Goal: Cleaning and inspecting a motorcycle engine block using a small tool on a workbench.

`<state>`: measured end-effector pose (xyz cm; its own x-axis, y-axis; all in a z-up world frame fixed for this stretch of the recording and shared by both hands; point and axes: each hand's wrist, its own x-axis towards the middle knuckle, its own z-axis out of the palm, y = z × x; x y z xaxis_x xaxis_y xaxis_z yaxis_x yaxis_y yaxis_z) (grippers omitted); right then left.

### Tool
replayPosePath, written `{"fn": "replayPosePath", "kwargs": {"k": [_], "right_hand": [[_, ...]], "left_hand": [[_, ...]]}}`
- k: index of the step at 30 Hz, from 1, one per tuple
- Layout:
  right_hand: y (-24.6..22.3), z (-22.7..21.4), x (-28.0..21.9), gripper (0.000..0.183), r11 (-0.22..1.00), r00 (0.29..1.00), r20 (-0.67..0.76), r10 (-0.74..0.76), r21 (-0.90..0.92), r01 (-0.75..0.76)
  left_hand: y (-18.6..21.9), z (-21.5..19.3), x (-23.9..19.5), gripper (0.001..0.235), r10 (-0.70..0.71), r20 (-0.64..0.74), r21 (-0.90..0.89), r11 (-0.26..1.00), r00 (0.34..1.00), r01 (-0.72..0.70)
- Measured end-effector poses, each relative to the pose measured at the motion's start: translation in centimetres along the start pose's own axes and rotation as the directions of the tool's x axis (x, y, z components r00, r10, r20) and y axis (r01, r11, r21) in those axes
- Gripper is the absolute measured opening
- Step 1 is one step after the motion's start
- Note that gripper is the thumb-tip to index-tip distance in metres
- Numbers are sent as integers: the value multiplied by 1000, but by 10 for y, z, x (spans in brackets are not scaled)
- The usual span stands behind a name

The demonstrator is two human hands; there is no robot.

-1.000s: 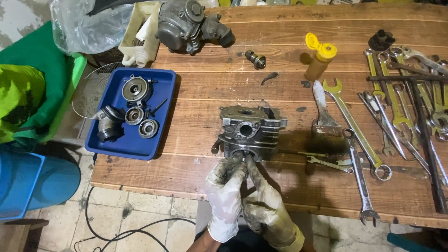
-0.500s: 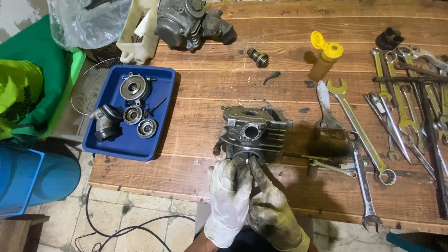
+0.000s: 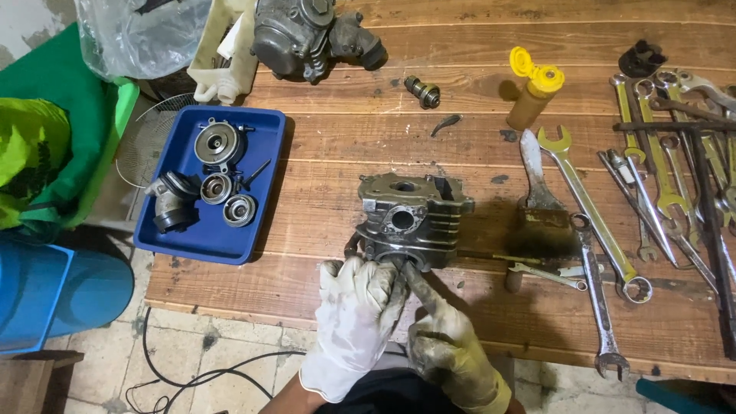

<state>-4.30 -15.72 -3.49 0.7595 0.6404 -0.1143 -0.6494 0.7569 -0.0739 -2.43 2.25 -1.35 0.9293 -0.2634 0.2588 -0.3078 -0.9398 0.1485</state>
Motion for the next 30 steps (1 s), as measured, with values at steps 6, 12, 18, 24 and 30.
{"fn": "replayPosePath", "kwargs": {"k": [6, 12, 18, 24, 30], "right_hand": [[-17, 5, -25, 55, 347, 843, -179, -507, -938, 10], [-22, 29, -26, 29, -73, 592, 204, -779, -969, 237], [-65, 41, -1, 65, -789, 537, 578, -614, -472, -394], [-90, -6, 5, 39, -924, 596, 709, -377, -237, -301], [-93, -12, -2, 29, -928, 628, 684, -371, -293, -229]], "left_hand": [[6, -2, 5, 53, 78, -208, -79, 992, 975, -96], [6, 7, 14, 41, 60, -315, -138, 985, 947, -108], [10, 1, 20, 39, 74, -363, -222, 961, 929, -163], [28, -9, 36, 23, -47, -422, -318, 943, 905, -99], [29, -2, 44, 8, -56, -585, -314, 935, 809, -163]]}}
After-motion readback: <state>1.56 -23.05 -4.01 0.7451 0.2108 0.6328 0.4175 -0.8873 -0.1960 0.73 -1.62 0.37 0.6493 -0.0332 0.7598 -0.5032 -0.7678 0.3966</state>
